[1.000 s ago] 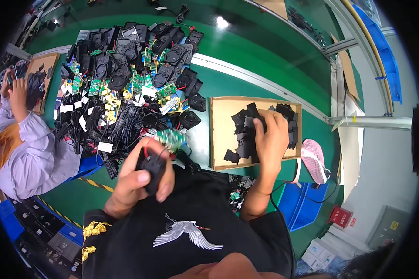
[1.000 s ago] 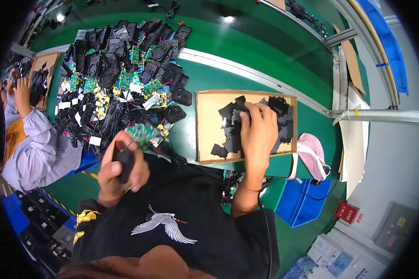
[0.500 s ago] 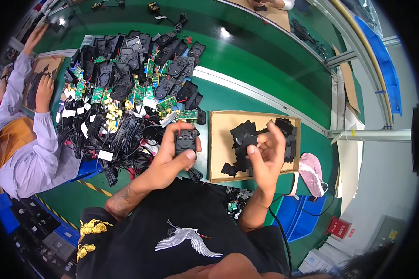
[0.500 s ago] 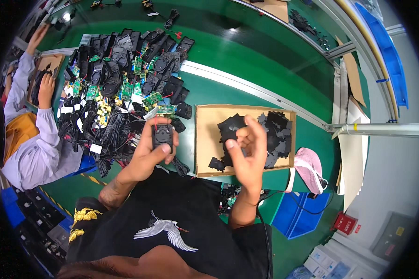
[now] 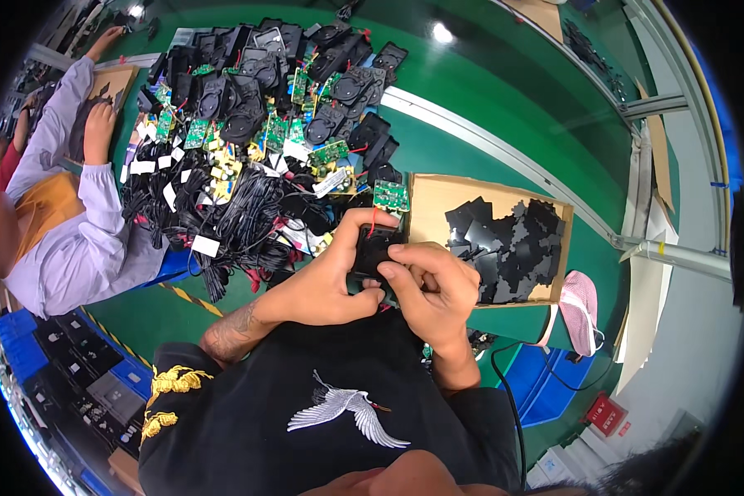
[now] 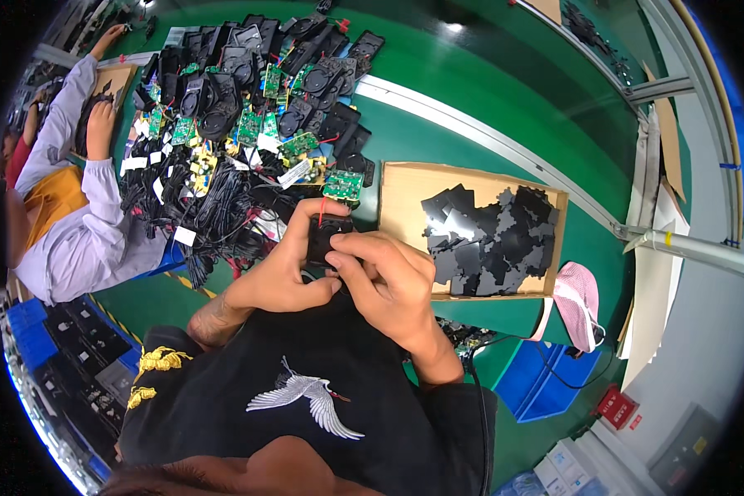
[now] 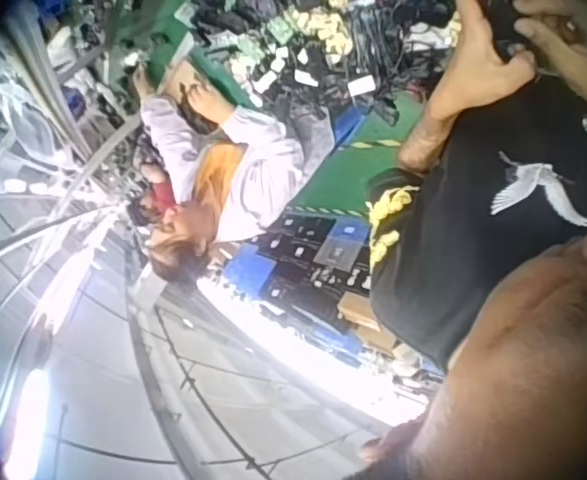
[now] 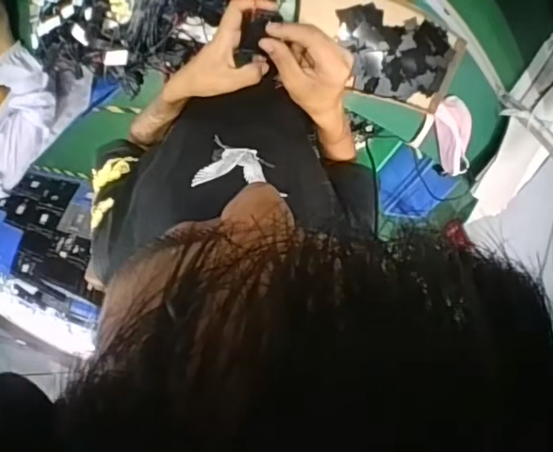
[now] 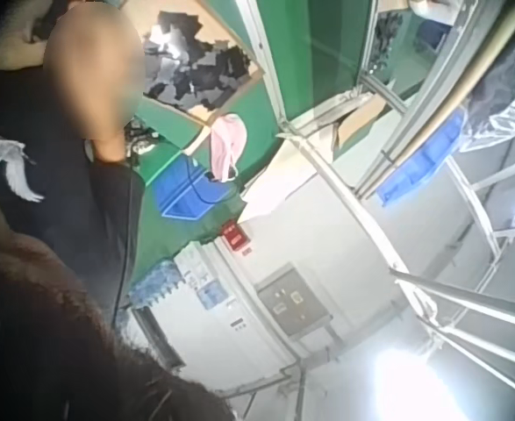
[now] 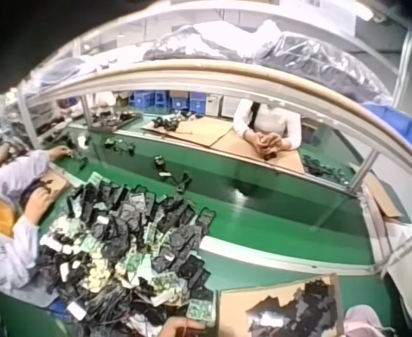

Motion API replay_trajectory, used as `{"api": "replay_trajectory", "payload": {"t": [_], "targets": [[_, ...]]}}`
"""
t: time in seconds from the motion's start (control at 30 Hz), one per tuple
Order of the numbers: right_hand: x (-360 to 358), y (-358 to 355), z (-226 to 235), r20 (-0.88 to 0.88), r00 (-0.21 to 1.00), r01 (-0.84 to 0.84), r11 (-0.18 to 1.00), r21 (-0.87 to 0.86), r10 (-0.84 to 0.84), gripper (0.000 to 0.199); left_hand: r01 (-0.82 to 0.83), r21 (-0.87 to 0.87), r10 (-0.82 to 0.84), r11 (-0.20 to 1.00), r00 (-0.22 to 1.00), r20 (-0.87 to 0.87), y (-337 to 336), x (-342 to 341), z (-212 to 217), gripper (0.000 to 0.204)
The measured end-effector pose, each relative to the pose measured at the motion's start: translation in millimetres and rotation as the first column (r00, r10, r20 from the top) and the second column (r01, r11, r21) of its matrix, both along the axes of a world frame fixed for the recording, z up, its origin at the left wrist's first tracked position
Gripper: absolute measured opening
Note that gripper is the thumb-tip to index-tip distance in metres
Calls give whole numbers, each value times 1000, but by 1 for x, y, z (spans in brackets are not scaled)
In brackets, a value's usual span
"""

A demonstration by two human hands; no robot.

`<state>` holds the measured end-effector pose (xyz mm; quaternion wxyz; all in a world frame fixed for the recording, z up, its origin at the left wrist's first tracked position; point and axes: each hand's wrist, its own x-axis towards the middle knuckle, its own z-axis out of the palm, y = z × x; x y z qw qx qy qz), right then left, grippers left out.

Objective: Manually assembling small electronic modules by connecting wires and circuit boards at an assembly line station.

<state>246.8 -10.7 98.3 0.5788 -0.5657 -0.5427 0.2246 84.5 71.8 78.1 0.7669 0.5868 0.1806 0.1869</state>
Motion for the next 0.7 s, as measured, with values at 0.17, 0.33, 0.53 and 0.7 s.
{"api": "replay_trajectory", "payload": {"t": [0.17,0.33,0.53,0.7], "targets": [[1,2,-2,66,998,-7,1000,30,5,24,-7,46,7,999,1000,-5,1,0,0,80],[3,1,-1,36,999,-34,999,-33,35,24,30,-89,-34,996,999,-42,3,-2,3,80],[2,3,1,153,988,-14,1000,-8,15,26,32,-6,-32,999,998,-52,2,0,1,79],[-3,0,-11,526,830,103,978,184,-186,33,-19,44,20,999,999,-33,1,0,0,75]]}}
